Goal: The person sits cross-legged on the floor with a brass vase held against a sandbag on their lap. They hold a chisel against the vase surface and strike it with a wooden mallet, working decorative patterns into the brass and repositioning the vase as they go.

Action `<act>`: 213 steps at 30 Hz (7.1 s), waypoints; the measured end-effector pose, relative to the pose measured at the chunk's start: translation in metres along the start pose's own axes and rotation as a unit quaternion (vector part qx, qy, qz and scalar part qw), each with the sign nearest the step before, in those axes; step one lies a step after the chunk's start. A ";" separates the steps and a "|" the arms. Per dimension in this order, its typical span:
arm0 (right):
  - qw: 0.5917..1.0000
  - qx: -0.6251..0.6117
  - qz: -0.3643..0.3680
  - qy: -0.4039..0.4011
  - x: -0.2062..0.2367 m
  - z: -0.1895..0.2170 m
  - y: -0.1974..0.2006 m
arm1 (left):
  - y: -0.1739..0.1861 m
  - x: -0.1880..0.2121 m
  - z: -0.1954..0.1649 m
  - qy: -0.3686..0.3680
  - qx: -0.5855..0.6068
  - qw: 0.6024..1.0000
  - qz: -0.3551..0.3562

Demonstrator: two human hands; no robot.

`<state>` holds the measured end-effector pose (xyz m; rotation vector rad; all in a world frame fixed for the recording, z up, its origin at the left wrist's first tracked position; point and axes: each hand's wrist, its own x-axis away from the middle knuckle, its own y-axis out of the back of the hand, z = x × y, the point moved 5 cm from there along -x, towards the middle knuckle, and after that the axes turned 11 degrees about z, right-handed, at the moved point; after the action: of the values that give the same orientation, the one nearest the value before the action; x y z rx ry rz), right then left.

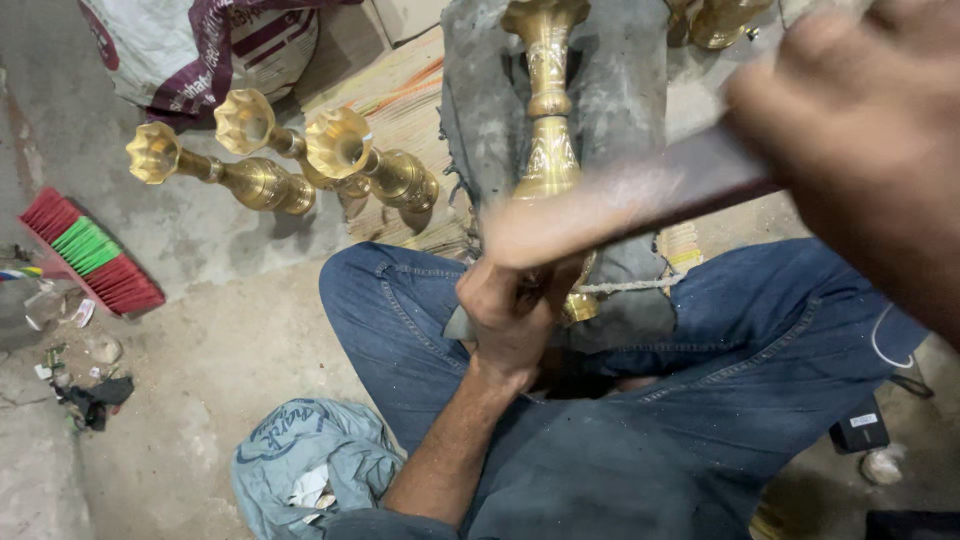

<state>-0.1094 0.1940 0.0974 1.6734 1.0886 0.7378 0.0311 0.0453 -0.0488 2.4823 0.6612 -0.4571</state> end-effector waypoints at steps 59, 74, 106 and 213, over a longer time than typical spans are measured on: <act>0.652 -0.741 0.040 -0.153 -0.036 0.051 -0.139 | 0.005 0.102 -0.020 -0.025 0.203 0.965 0.162; 0.657 -0.729 0.014 -0.192 -0.017 0.035 -0.126 | 0.026 0.080 0.008 0.027 0.198 0.976 0.089; 0.890 -0.366 -0.177 -0.205 0.028 0.041 -0.082 | 0.008 -0.065 -0.004 -0.109 0.023 0.947 0.302; 0.887 -0.359 -0.163 -0.240 0.062 0.039 -0.057 | 0.016 -0.056 0.005 -0.174 0.034 0.908 0.380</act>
<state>-0.0688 0.2427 0.0296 0.9230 0.6012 0.3920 -0.0072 0.0108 -0.0219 2.3879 -0.4709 -0.5832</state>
